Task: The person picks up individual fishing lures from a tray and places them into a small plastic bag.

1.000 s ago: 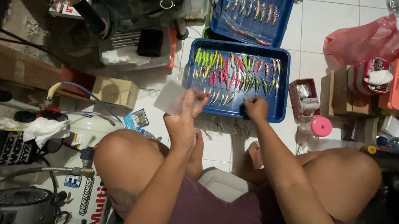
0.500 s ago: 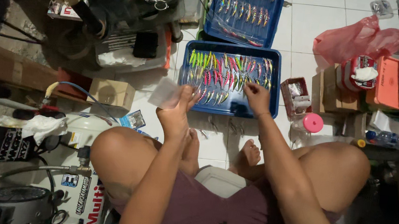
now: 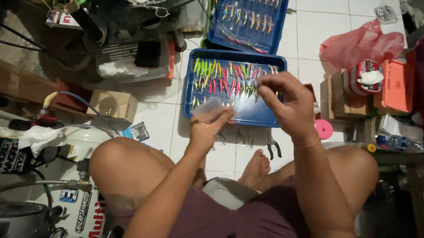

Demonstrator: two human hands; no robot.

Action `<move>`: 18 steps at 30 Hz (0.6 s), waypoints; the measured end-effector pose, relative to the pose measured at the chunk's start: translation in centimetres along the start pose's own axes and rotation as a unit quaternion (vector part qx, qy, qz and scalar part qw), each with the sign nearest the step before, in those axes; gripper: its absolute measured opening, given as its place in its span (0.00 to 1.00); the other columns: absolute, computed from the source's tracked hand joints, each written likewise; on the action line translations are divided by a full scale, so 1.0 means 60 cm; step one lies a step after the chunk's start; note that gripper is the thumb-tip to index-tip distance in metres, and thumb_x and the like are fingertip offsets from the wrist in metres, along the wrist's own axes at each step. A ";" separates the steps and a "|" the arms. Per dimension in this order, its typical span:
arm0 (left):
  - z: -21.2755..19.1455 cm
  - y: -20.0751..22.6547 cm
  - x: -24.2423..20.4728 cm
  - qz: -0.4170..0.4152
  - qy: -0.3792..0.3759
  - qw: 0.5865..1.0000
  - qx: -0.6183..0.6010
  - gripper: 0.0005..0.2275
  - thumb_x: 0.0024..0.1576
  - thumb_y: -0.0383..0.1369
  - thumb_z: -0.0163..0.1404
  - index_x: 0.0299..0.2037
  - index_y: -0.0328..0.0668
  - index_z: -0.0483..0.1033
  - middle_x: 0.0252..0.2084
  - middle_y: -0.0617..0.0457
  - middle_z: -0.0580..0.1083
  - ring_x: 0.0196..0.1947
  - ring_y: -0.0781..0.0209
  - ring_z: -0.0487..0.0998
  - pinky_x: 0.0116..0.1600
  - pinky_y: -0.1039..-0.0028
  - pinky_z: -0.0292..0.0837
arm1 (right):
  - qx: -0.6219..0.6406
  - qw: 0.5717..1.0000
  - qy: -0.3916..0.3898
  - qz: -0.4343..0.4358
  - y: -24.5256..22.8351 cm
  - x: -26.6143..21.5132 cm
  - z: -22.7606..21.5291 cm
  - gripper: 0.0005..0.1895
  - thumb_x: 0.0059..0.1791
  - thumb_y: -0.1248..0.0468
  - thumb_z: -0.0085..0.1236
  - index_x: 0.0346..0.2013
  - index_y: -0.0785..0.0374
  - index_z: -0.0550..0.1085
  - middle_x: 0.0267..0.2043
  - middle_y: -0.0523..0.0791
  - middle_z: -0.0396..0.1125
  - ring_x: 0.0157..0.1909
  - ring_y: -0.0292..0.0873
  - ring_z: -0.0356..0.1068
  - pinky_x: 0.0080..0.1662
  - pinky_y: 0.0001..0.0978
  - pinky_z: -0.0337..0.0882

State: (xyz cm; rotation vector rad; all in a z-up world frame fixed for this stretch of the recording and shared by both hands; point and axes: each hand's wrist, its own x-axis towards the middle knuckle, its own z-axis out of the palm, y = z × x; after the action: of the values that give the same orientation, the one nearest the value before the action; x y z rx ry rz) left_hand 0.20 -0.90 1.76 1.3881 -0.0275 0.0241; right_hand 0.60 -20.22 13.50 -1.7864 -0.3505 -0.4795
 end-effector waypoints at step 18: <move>0.011 0.003 -0.010 0.048 -0.044 0.998 0.019 0.04 0.52 0.29 0.66 0.35 0.45 0.87 0.31 0.50 0.81 0.35 0.67 0.79 0.49 0.71 0.76 | 0.076 0.997 0.019 0.009 0.016 -0.033 0.014 0.10 0.50 0.74 0.63 0.47 0.73 0.78 0.40 0.54 0.71 0.44 0.47 0.74 0.47 0.38 0.75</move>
State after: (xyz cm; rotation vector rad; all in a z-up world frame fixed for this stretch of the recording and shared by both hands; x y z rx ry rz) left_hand -0.43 -1.51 2.01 1.4249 -0.1687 0.0432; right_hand -0.57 -19.62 11.52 -1.6287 -0.3352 -0.4622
